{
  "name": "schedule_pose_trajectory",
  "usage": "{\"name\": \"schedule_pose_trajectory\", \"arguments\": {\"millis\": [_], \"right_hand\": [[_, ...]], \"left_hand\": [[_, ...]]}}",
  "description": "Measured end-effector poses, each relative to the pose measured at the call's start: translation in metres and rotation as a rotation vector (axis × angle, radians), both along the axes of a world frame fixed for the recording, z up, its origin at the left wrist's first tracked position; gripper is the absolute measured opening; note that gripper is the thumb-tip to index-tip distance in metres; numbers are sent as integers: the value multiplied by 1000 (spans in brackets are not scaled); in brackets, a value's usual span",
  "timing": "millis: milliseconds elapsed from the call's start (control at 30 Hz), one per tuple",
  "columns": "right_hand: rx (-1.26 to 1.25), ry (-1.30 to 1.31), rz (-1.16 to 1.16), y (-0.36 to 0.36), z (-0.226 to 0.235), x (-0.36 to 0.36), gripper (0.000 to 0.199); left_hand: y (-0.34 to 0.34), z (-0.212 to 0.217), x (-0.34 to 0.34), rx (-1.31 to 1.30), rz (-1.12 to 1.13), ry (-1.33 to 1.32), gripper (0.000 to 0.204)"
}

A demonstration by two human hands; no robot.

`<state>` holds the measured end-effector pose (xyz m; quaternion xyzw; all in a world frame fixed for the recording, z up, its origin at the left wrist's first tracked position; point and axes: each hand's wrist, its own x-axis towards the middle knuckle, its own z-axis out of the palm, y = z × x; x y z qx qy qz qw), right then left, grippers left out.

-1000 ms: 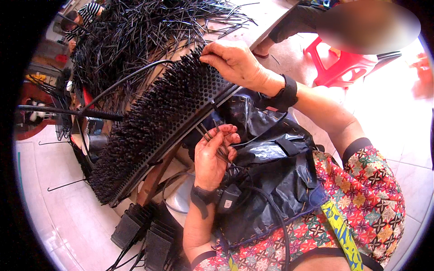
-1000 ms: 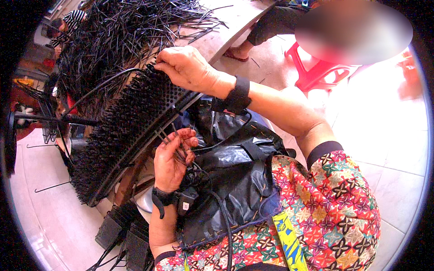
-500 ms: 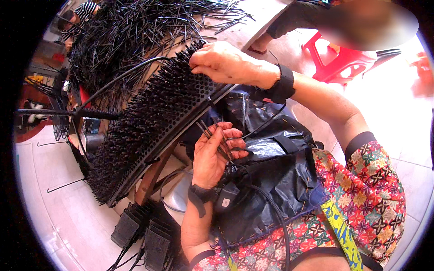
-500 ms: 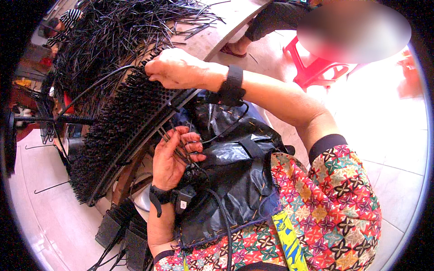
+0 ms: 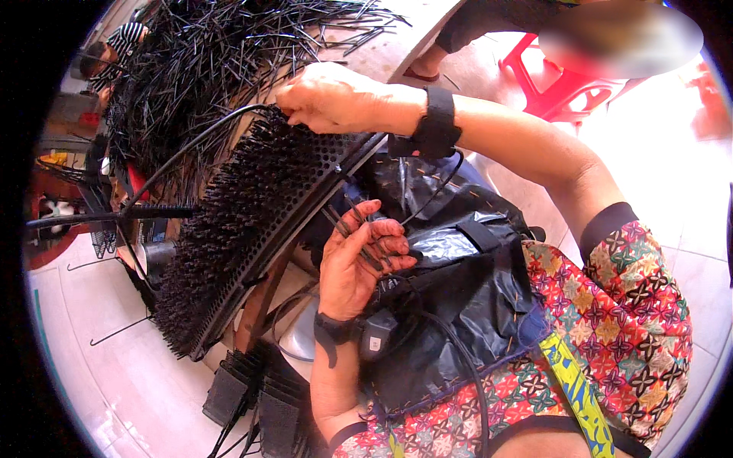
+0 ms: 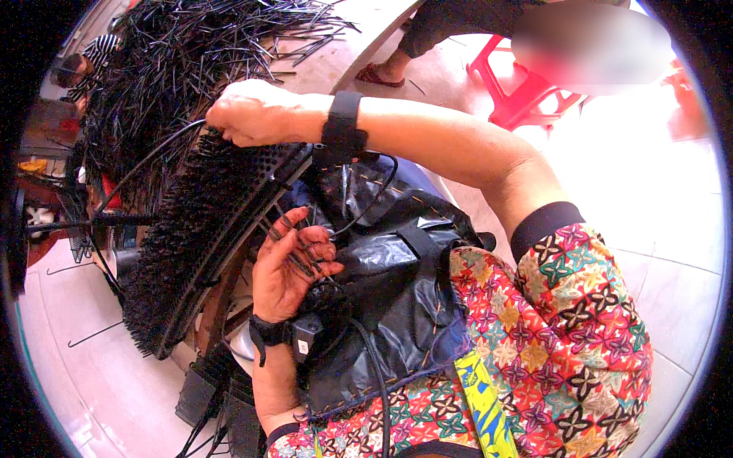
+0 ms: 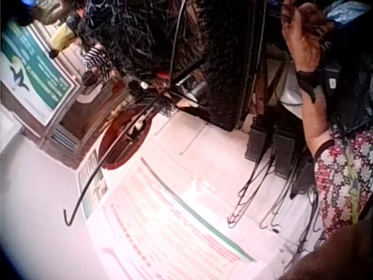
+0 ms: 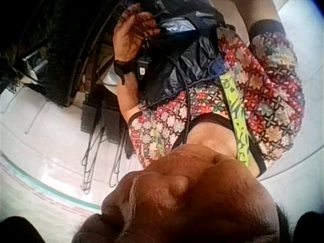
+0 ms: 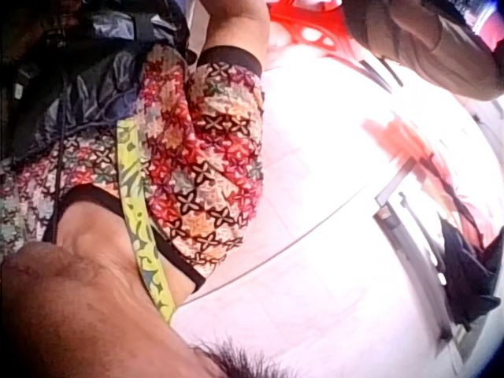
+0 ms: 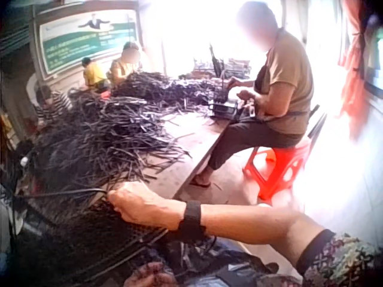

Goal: The person inserts black bristle strands into the holes of a rectangular broom head. They repeatedly pick up strands from a pile on the table and push them into the broom head. The person also handles a black plastic bag and stacks completed broom heads.

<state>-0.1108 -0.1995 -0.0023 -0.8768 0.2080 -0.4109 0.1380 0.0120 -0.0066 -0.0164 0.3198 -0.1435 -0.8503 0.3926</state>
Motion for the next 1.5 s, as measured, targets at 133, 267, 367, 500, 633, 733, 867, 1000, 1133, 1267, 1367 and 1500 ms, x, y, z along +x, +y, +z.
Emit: {"name": "schedule_pose_trajectory", "arguments": {"millis": [133,267,367,500,633,733,867,1000,1133,1267,1367,1500], "right_hand": [[-93,95,-8,9,8,1,20],[-60,26,-119,44,21,-11,31],[479,21,25,86,13,-25,34],[1283,-41,197,120,11,-34,31],[1500,-175,286,125,19,-30,23],[1519,-227,277,124,14,-32,21],[1460,-185,263,120,14,-36,18],[1275,-324,137,113,10,-51,16],[1266,-713,-74,93,22,-67,11],[844,-809,-242,70,11,-62,14],[560,-655,-375,61,0,-56,15],[492,-603,-397,65,1,-48,14]], "left_hand": [[0,-1,1,-8,-2,22,33],[0,4,-2,-32,19,35,33],[1,4,0,-35,46,77,31],[-1,1,-2,-165,-33,106,32],[2,10,-4,-176,-99,28,35],[2,7,-13,-179,-111,29,35],[5,2,-7,-148,-167,78,37],[5,3,-9,-136,-78,-26,38],[0,-2,-8,-137,47,-59,40],[-1,-5,-6,-128,38,-43,41],[-1,-6,-4,-129,34,-28,40],[0,-7,-1,-121,31,-31,40]]}}
